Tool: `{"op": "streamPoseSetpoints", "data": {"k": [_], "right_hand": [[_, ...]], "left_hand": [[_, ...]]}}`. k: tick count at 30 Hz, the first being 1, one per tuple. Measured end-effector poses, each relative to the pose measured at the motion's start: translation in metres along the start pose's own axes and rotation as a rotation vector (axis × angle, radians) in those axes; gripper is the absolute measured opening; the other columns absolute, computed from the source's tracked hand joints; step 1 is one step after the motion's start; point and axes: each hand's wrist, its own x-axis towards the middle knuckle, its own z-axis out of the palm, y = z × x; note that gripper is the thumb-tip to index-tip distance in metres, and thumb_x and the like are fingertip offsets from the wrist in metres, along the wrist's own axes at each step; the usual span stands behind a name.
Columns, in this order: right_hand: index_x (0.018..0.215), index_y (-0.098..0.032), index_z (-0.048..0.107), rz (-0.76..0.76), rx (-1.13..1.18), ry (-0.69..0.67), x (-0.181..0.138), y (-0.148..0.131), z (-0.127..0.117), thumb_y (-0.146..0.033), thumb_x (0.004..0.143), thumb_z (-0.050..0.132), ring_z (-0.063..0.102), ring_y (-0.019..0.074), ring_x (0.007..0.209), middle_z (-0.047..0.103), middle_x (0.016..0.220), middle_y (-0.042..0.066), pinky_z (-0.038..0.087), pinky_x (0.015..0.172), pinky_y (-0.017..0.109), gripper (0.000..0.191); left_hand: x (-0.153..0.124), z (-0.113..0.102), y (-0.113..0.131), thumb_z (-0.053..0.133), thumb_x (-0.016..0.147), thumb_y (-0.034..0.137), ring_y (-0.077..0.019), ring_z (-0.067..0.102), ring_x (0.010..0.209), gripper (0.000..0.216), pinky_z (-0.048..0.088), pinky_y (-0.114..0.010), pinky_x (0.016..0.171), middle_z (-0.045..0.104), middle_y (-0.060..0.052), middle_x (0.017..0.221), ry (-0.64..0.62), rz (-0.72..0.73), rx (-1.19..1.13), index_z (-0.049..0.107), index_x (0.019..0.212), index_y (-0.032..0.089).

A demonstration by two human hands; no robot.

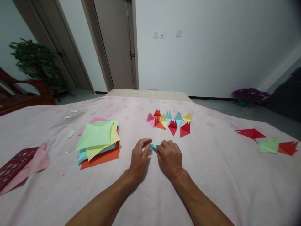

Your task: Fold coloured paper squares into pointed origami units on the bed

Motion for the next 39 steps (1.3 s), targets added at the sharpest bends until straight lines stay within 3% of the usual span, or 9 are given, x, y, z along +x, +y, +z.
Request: {"op": "streamPoseSetpoints", "data": {"k": [6,10,14,19,23,28,31,35,39], "right_hand": [[0.087,-0.021,0.068,0.039,0.095,-0.133,-0.007,-0.014,-0.003,-0.025,0.082,0.064,0.051,0.0243,0.09,0.065,0.09,0.007,0.032,0.076,0.037,0.007],[0.091,-0.025,0.071,0.099,0.234,-0.283,-0.006,-0.001,-0.008,-0.018,0.08,0.061,0.054,0.0216,0.09,0.065,0.092,0.005,0.035,0.074,0.033,0.016],[0.095,-0.025,0.073,0.122,0.396,-0.407,0.003,0.022,-0.008,-0.017,0.086,0.054,0.058,0.0183,0.091,0.066,0.096,0.004,0.039,0.077,0.029,0.022],[0.097,-0.022,0.073,-0.019,0.5,-0.454,0.011,0.042,-0.007,-0.01,0.081,0.056,0.059,0.0173,0.091,0.066,0.096,0.004,0.042,0.081,0.027,0.026],[0.103,-0.02,0.071,-0.141,0.557,-0.455,0.009,0.054,-0.011,-0.006,0.084,0.05,0.059,0.017,0.087,0.065,0.093,0.005,0.044,0.08,0.028,0.031],[0.113,-0.019,0.068,-0.187,0.594,-0.394,0.001,0.064,-0.01,-0.006,0.083,0.052,0.057,0.0192,0.088,0.062,0.093,0.007,0.045,0.082,0.032,0.036],[0.117,-0.02,0.067,-0.138,0.722,-0.411,-0.001,0.063,-0.007,-0.008,0.082,0.054,0.058,0.0184,0.089,0.063,0.096,0.006,0.046,0.083,0.032,0.039],[0.114,-0.022,0.069,-0.086,0.849,-0.436,0.001,0.059,-0.005,-0.008,0.081,0.057,0.06,0.0169,0.089,0.064,0.098,0.005,0.048,0.083,0.03,0.038],[0.112,-0.022,0.07,-0.122,0.82,-0.369,0.001,0.059,0.0,-0.004,0.08,0.054,0.061,0.0154,0.09,0.063,0.1,0.004,0.048,0.083,0.029,0.04]], "left_hand": [[-0.009,0.0,-0.005,0.033,0.102,0.032,-0.0217,0.057,0.124,0.04,0.043,-0.043,0.109,0.061,-0.012,0.134,-0.384,0.168,0.415,0.052,0.134,0.018],[-0.017,0.001,-0.003,0.034,0.102,0.034,-0.0238,0.05,0.132,0.042,0.035,-0.048,0.114,0.056,-0.014,0.14,-0.508,0.253,0.702,0.048,0.137,0.016],[-0.024,0.0,0.002,0.047,0.096,0.048,-0.0299,0.035,0.142,0.059,0.029,-0.051,0.116,0.038,-0.018,0.153,-0.59,0.228,0.909,0.042,0.144,0.014],[-0.025,-0.007,0.005,0.048,0.091,0.059,-0.0344,0.026,0.146,0.071,0.024,-0.057,0.116,0.029,-0.019,0.157,-0.616,0.208,1.004,0.035,0.15,0.021],[-0.02,-0.014,0.005,0.052,0.091,0.054,-0.036,0.024,0.146,0.068,0.023,-0.061,0.114,0.027,-0.019,0.158,-0.634,0.182,1.034,0.033,0.15,0.027],[-0.007,-0.023,-0.005,0.051,0.095,0.043,-0.0341,0.025,0.146,0.06,0.028,-0.054,0.115,0.028,-0.02,0.157,-0.718,0.254,0.938,0.036,0.15,0.024],[0.0,-0.025,-0.015,0.05,0.096,0.039,-0.0321,0.035,0.142,0.049,0.034,-0.051,0.112,0.037,-0.019,0.153,-0.693,0.332,0.877,0.047,0.143,0.023],[0.0,-0.022,-0.016,0.054,0.095,0.032,-0.0264,0.057,0.121,0.027,0.046,-0.044,0.1,0.061,-0.012,0.131,-0.545,0.418,0.819,0.068,0.117,0.024],[-0.004,-0.017,-0.005,0.054,0.095,0.03,-0.0218,0.062,0.098,0.02,0.048,-0.038,0.087,0.069,-0.008,0.106,-0.519,0.439,0.813,0.07,0.104,0.023]]}}
